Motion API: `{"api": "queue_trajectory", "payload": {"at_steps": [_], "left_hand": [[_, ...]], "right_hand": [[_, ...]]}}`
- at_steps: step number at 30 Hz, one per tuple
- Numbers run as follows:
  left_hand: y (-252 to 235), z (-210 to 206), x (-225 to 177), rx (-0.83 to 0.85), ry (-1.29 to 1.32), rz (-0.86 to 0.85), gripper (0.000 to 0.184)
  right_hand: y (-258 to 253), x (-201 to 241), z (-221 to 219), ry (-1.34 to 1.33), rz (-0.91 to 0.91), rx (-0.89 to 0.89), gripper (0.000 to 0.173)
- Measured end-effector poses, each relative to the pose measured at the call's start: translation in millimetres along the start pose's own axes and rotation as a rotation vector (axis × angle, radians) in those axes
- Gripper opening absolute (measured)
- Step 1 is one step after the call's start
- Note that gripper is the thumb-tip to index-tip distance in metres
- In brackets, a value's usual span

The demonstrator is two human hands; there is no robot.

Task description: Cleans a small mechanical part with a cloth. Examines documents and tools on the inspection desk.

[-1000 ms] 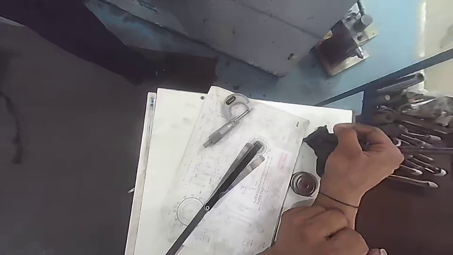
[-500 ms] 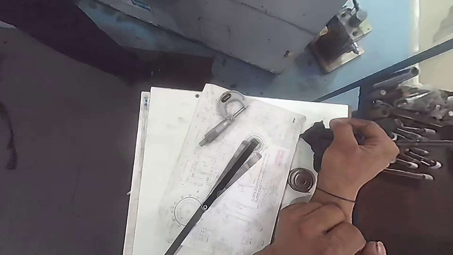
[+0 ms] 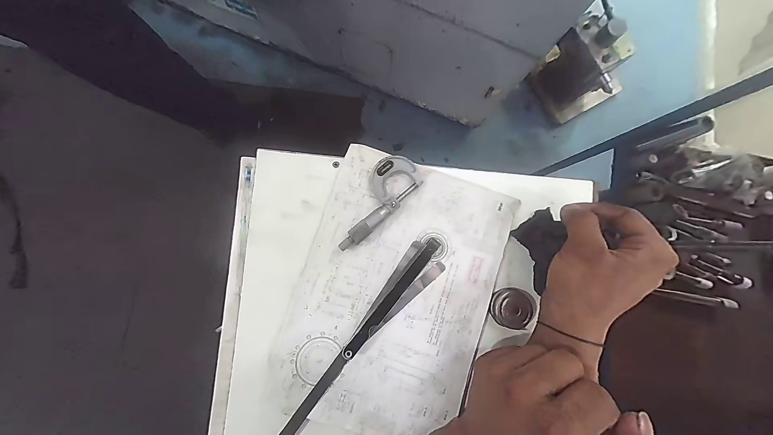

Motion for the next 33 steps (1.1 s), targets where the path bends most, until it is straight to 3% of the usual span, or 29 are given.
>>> {"api": "queue_trajectory", "payload": {"at_steps": [2, 10, 12, 13, 15, 17, 18, 19, 33], "left_hand": [[0, 0, 0, -0.001, -0.001, 0.003, 0.033], [0, 1, 0, 0.005, 0.004, 0.009, 0.032], [0, 1, -1, 0.010, 0.005, 0.017, 0.033], [0, 1, -1, 0.011, 0.008, 0.018, 0.033], [0, 1, 0, 0.012, 0.015, 0.022, 0.034], [0, 1, 0, 0.014, 0.017, 0.026, 0.034], [-1, 1, -1, 0.017, 0.016, 0.029, 0.034], [-1, 1, -1, 0.018, 0.017, 0.030, 0.034], [-1, 1, 1, 0.022, 0.034, 0.048, 0.035]], "right_hand": [[-5, 32, 12, 0.064, -0.104, 0.084, 0.015], [-5, 30, 11, 0.037, -0.075, 0.100, 0.015], [0, -5, 0, -0.037, 0.011, 0.049, 0.011], [4, -48, -20, -0.193, 0.225, -0.145, 0.009], [7, -86, -35, -0.307, 0.344, -0.226, 0.007], [5, -51, -21, -0.216, 0.194, -0.153, 0.007], [0, -11, -2, -0.097, -0.011, 0.017, 0.007], [-4, 12, 7, -0.050, -0.098, 0.085, 0.008], [-5, 23, 9, -0.015, -0.060, 0.041, 0.007]]}}
Point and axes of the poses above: each hand's wrist, its own y-axis away from the middle knuckle, its own z-axis out of the back of the hand, x = y × z, the point moved 2 cm from there along -y, towards the middle knuckle, and after that the axes turned 8 degrees about x, right-handed, at the moved point
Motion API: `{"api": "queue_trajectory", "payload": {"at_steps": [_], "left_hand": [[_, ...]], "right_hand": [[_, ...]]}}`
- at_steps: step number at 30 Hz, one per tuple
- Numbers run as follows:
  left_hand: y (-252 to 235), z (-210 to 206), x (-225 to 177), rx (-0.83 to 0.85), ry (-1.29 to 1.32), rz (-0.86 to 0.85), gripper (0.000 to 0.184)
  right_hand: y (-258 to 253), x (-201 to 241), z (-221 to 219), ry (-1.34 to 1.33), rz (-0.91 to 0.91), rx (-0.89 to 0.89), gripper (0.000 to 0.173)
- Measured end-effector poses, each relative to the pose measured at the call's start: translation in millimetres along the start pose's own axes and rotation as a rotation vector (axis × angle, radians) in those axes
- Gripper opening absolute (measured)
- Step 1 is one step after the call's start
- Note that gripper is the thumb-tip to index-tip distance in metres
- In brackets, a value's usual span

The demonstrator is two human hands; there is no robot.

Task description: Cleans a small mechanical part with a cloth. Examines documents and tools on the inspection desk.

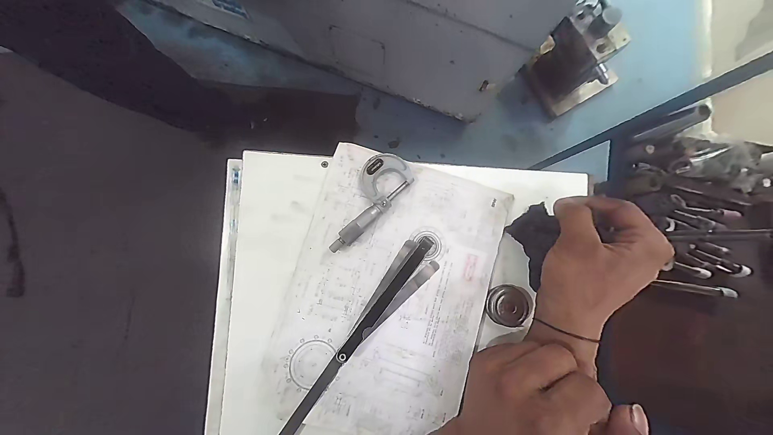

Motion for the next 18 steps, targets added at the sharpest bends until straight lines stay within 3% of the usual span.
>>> {"api": "queue_trajectory", "payload": {"at_steps": [18], "left_hand": [[-0.5, 0.8, 1.9, -0.002, 0.046, 0.032, 0.035]], "right_hand": [[0.3, 0.3, -0.2, 0.015, -0.004, -0.001, 0.008]]}}
Point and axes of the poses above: each hand's wrist, its own y-axis away from the middle knuckle, its own z-axis out of the back of the hand, x = y × z, the point moved 2 cm from there along -y, towards the middle knuckle, and after that the axes turned 8 degrees about x, right-handed, at the moved point
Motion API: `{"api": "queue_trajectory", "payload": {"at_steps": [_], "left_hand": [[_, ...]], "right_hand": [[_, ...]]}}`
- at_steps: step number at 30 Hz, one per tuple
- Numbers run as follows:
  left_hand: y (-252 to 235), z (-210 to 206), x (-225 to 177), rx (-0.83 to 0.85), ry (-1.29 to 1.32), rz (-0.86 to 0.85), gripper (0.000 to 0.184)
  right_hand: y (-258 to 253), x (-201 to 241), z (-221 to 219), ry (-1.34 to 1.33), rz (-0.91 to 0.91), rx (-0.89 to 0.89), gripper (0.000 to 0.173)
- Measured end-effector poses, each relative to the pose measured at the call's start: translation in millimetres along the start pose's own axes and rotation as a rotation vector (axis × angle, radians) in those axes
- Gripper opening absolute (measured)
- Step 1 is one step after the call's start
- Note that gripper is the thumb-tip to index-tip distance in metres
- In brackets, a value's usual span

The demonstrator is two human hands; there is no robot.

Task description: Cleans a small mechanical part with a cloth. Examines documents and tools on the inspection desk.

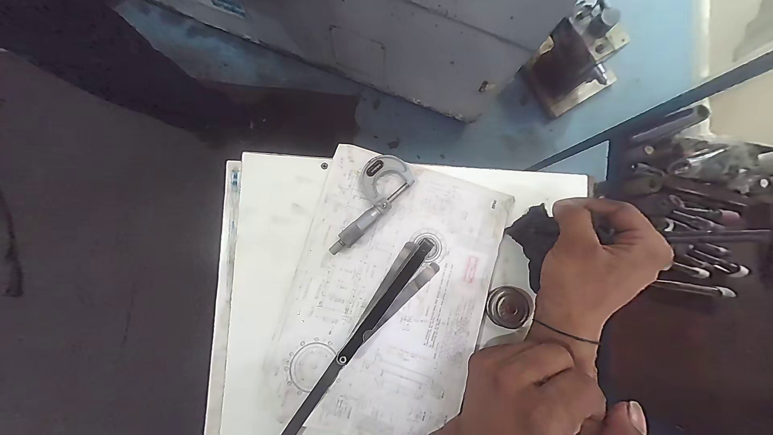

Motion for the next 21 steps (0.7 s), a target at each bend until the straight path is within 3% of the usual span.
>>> {"api": "queue_trajectory", "payload": {"at_steps": [12, 21], "left_hand": [[-1.1, 1.2, -1.2, 0.006, 0.001, 0.011, 0.035], [-1.0, 2.3, 0.5, 0.006, -0.003, 0.003, 0.035]], "right_hand": [[0.2, -5.2, -2.3, -0.077, 0.002, 0.014, 0.010], [0.8, 2.0, -0.7, 0.054, 0.001, 0.013, 0.010]]}}
Point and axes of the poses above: each hand's wrist, its own y-axis away from the middle knuckle, its own z-axis out of the back of the hand, x = y × z, the point moved 2 cm from there along -y, towards the middle knuckle, and after that the axes turned 8 degrees about x, right-handed, at the moved point
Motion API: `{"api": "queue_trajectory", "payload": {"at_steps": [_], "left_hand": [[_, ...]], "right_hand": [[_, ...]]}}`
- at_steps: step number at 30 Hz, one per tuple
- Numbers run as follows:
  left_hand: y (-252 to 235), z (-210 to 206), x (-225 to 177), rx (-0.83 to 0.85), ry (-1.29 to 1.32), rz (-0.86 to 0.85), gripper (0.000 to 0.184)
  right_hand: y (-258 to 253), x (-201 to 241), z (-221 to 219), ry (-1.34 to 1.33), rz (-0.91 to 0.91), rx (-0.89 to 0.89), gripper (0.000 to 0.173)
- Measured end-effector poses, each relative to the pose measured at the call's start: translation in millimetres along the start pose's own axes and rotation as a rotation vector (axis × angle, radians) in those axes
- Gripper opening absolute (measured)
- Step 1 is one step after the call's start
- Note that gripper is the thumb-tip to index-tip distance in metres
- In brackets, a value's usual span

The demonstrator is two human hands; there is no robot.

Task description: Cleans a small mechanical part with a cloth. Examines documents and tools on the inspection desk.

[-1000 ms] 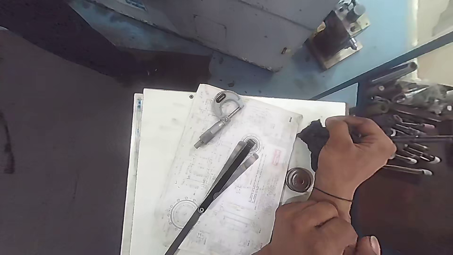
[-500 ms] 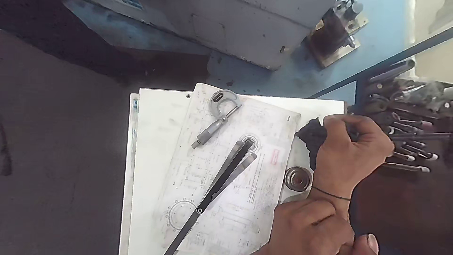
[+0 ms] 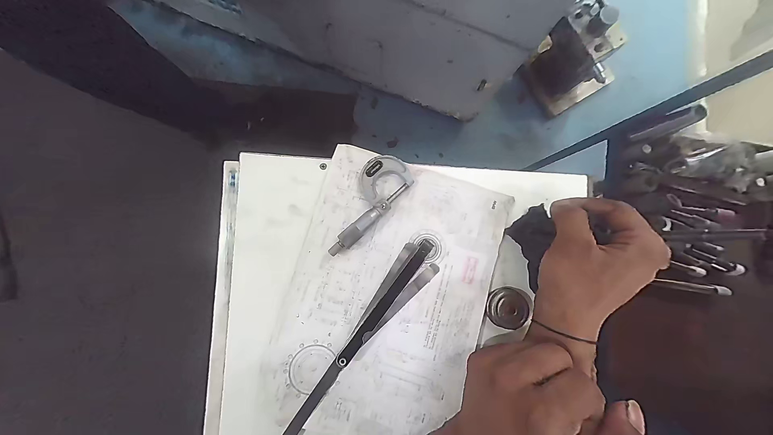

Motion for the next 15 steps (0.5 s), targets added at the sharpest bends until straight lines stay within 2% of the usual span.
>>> {"api": "queue_trajectory", "payload": {"at_steps": [15], "left_hand": [[-0.3, 0.4, -1.3, 0.016, -0.053, -0.028, 0.036]], "right_hand": [[-0.1, -1.7, -1.4, -0.023, 0.024, -0.011, 0.008]]}}
Point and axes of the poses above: each hand's wrist, its own y-axis away from the middle knuckle, its own z-axis out of the back of the hand, x = y × z, the point moved 2 cm from there along -y, towards the middle knuckle, and after that the axes turned 8 degrees about x, right-handed, at the moved point
